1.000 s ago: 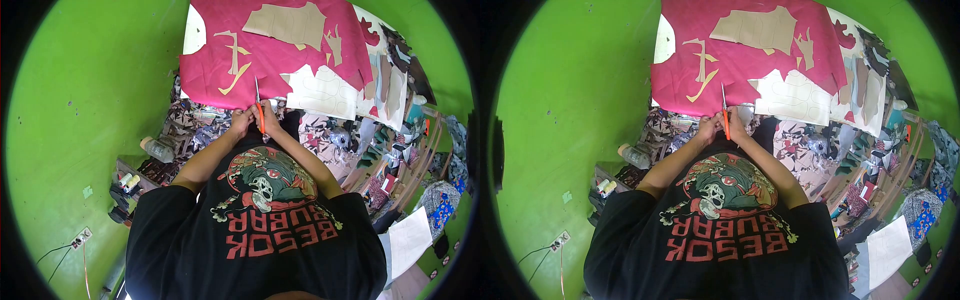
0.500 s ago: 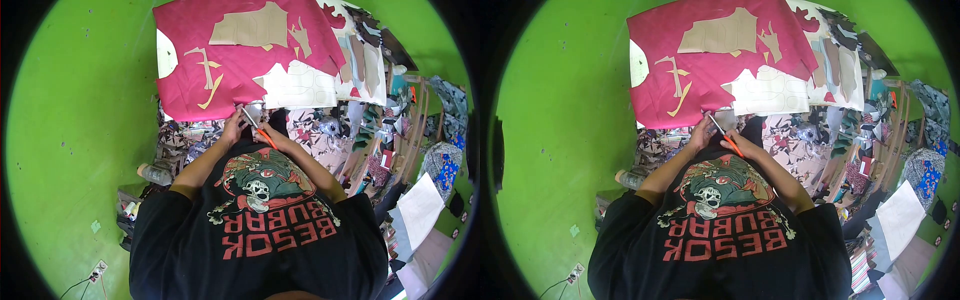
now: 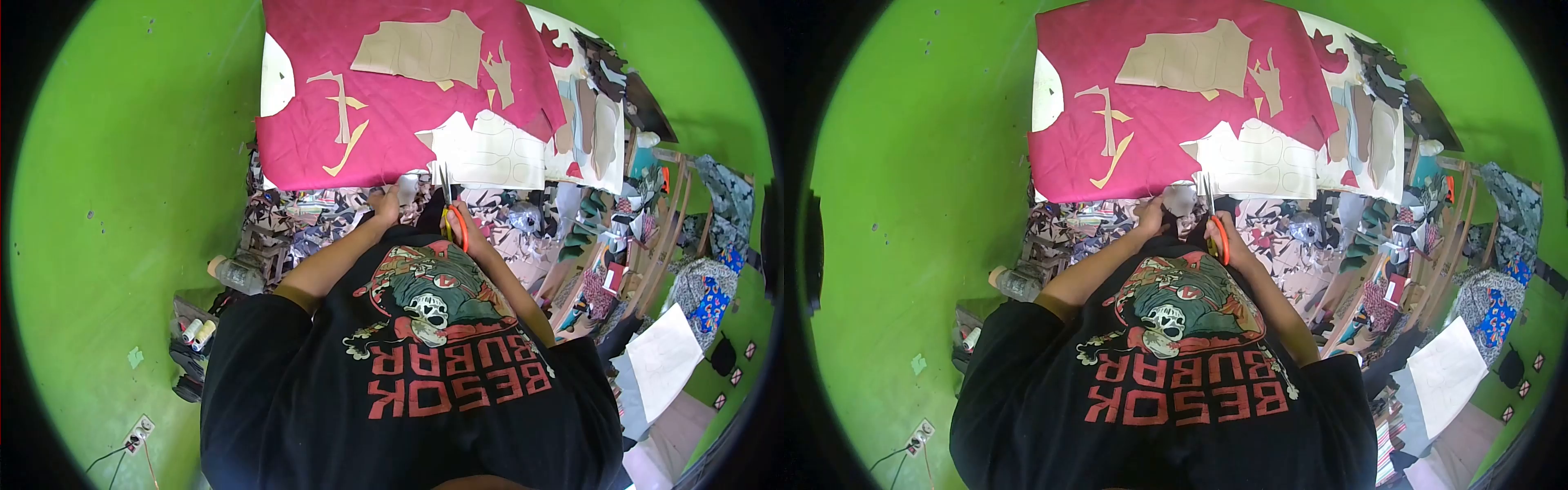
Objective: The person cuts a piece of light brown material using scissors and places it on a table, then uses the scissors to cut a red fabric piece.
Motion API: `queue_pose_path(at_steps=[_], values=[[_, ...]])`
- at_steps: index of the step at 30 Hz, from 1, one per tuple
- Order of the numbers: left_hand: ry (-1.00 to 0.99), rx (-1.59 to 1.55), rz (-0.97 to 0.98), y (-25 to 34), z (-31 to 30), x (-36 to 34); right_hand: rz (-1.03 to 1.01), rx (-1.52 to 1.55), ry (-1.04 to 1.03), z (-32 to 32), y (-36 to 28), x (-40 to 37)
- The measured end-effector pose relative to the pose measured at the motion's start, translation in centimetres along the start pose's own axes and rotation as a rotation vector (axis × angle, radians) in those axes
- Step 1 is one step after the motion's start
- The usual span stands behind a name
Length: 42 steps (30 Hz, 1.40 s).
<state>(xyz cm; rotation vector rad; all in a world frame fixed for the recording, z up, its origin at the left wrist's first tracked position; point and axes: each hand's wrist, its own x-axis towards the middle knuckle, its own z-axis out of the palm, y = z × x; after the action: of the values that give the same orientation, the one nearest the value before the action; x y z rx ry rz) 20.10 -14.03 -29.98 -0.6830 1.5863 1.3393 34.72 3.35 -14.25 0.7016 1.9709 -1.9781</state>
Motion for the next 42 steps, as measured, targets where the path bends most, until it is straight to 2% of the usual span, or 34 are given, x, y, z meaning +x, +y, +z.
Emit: queue_pose_path(at_steps=[1, 3, 5, 9, 11, 12, 15, 18, 20, 21, 23, 25, 26, 30, 32, 35, 37, 39, 40, 42], values=[[0.263, 0.060, -0.044, -0.3, 0.4, -0.4, -0.026, -0.017, -0.010, -0.1, -0.2, 0.2], [0.268, -0.005, -0.019, 3.4, 0.5, -5.1, -0.001, -0.017, -0.018, -0.4, -1.9, 0.2], [-0.155, -0.428, -0.009, 4.4, -0.3, -6.3, 0.048, -0.023, -0.068, -0.9, -2.8, 0.6], [-0.094, -0.440, 0.049, 4.1, 0.9, -5.8, 0.100, -0.031, -0.135, -1.9, -3.1, 1.3], [-0.064, -0.535, 0.059, 3.9, 1.2, -5.5, -0.042, -0.115, -0.173, -2.7, -2.5, 2.1], [-0.051, -0.554, 0.066, 4.2, 1.1, -5.7, -0.046, -0.124, -0.195, -3.1, -2.3, 2.4], [0.025, -0.604, 0.116, 5.4, 0.7, -6.6, -0.065, -0.080, -0.219, -4.5, -2.5, 3.7], [0.093, -0.678, 0.171, 5.8, 1.3, -6.9, 0.013, -0.115, -0.299, -6.5, -4.5, 4.9], [0.401, -0.559, 0.314, 4.2, 1.8, -4.6, 0.031, -0.115, -0.332, -7.7, -6.7, 5.6], [0.402, -0.554, 0.315, 4.4, 2.0, -4.9, 0.043, -0.120, -0.363, -8.2, -7.0, 6.3], [0.287, -0.667, 0.270, 4.9, 2.5, -5.8, 0.036, -0.121, -0.347, -8.8, -7.5, 7.1], [0.223, -0.675, 0.306, 5.3, 2.7, -6.3, 0.025, -0.148, -0.322, -9.0, -8.2, 7.7], [0.156, -0.679, 0.336, 5.3, 2.6, -6.6, 0.097, -0.130, -0.347, -9.2, -8.6, 8.0], [0.015, -0.687, 0.313, 6.8, 1.8, -8.0, 0.106, -0.103, -0.402, -7.5, -10.3, 7.9], [-0.197, -0.751, 0.169, 6.2, 1.1, -7.2, 0.139, -0.070, -0.364, -5.8, -11.0, 7.5], [-0.212, -0.662, 0.079, 9.3, 1.4, -9.2, 0.227, -0.069, -0.302, -4.1, -11.9, 7.4], [-0.209, -0.648, 0.126, 9.8, 1.0, -9.3, 0.243, -0.047, -0.284, -4.0, -12.0, 7.9], [-0.085, -0.618, 0.224, 10.3, 0.6, -10.0, 0.305, -0.100, -0.233, -4.7, -12.4, 8.2], [-0.089, -0.615, 0.227, 9.6, 0.1, -8.9, 0.273, -0.093, -0.235, -5.3, -12.1, 8.5], [-0.157, -0.552, 0.138, 8.4, -1.1, -7.2, 0.293, -0.138, -0.252, -7.1, -12.9, 8.8]])
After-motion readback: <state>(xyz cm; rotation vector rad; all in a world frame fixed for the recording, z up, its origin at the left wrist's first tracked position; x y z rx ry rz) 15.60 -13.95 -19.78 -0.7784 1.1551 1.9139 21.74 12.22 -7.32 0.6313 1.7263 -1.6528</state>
